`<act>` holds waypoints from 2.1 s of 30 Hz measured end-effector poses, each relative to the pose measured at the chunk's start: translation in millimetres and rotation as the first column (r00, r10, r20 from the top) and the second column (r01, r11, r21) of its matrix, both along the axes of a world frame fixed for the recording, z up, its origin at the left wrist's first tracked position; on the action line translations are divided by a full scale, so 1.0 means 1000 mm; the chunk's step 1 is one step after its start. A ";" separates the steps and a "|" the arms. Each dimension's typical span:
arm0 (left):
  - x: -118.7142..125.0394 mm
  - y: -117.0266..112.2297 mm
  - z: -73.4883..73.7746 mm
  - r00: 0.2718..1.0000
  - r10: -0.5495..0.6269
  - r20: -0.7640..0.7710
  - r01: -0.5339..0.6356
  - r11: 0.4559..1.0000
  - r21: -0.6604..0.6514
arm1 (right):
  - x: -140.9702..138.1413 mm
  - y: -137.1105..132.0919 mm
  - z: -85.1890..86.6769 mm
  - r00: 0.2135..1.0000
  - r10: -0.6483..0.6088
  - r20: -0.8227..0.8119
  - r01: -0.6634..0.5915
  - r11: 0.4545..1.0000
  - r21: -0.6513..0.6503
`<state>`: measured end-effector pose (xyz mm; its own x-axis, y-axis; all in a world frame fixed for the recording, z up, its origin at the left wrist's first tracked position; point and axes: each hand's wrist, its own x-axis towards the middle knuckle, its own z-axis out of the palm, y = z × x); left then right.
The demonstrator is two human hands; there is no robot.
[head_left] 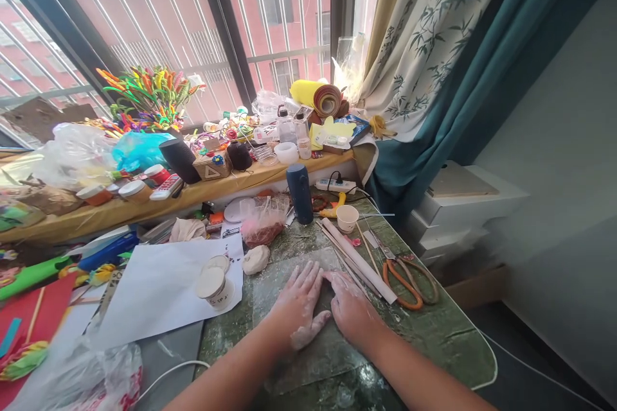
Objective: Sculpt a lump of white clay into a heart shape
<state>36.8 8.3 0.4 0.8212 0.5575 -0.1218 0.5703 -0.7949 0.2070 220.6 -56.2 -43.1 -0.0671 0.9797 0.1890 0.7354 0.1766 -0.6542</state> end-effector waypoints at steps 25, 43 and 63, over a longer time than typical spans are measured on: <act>0.003 0.062 -0.009 0.961 0.270 0.052 -0.274 0.956 0.107 | -0.004 -0.001 -0.006 0.990 -0.137 -0.034 0.140 0.983 0.116; -0.003 0.015 0.007 0.855 0.313 0.414 -0.195 0.933 -0.303 | 0.004 0.001 -0.012 0.981 -0.116 -0.155 0.148 0.964 0.219; -0.010 0.008 0.009 0.913 0.279 0.298 -0.236 0.956 -0.172 | 0.003 0.001 -0.007 0.994 -0.097 -0.055 0.105 0.983 0.151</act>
<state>26.7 16.8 9.6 0.6585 0.7517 0.0346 0.6395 -0.5833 0.5008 223.2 -54.8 -50.4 0.0432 0.9400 0.3385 0.7237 0.2042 -0.6593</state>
